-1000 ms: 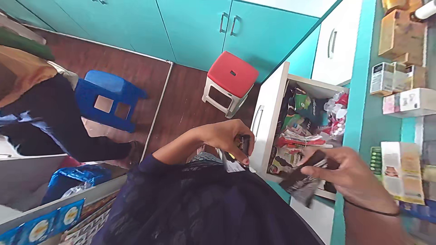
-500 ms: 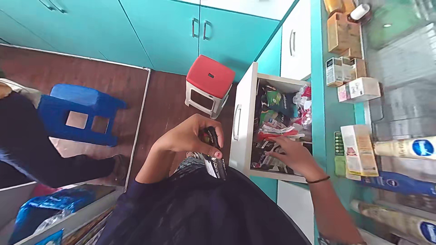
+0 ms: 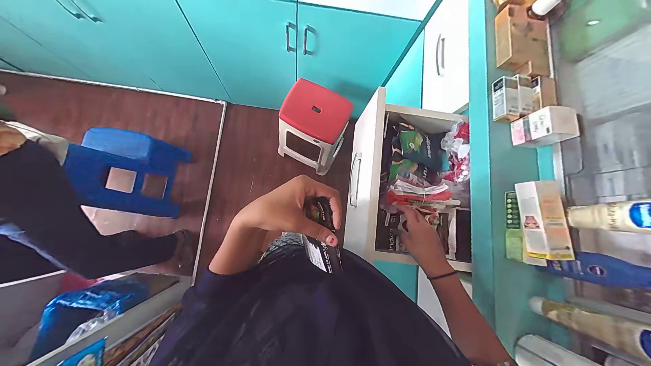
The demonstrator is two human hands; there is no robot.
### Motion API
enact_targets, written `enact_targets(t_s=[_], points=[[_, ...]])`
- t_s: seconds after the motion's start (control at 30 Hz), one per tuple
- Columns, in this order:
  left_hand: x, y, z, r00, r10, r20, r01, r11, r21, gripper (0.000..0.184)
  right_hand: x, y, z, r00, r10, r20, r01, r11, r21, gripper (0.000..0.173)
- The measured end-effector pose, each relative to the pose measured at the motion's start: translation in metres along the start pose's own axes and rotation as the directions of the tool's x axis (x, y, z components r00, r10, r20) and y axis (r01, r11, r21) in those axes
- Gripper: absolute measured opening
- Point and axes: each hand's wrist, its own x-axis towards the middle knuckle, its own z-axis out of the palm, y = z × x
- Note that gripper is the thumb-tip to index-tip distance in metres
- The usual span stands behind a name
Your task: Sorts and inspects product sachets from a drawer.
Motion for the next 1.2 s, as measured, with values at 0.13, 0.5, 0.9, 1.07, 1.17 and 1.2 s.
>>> enact_targets(t_s=[0.13, 0.5, 0.9, 1.07, 1.17, 1.2], points=[[-0.004, -0.006, -0.002, 1.0, 0.002, -0.009, -0.001, 0.999, 0.037, 0.017, -0.014, 0.006, 0.0, 0.993, -0.057, -0.105, 0.056, 0.998, -0.01, 0.038], [0.006, 0.0, 0.003, 0.999, 0.038, -0.01, -0.038, 0.999, 0.028, 0.017, -0.013, -0.014, -0.004, 0.964, 0.202, 0.171, -0.217, 0.974, 0.07, 0.067], [0.005, -0.005, 0.006, 1.0, 0.007, 0.019, -0.007, 1.0, -0.029, 0.017, 0.023, -0.021, 0.001, 0.973, 0.084, 0.217, -0.058, 0.99, -0.125, 0.042], [0.008, -0.001, 0.004, 0.999, 0.031, 0.035, -0.031, 0.999, 0.01, 0.017, 0.015, -0.013, -0.009, 0.998, -0.014, -0.059, 0.016, 0.999, 0.031, 0.033], [0.008, -0.001, 0.003, 0.999, 0.043, 0.013, -0.043, 0.999, 0.008, 0.016, -0.008, -0.012, -0.05, 0.972, -0.121, -0.203, 0.141, 0.986, 0.084, 0.025], [0.007, -0.001, 0.003, 0.999, 0.041, 0.006, -0.041, 0.999, 0.004, 0.016, -0.02, -0.013, -0.069, 0.959, -0.107, -0.263, 0.136, 0.986, 0.096, 0.027]])
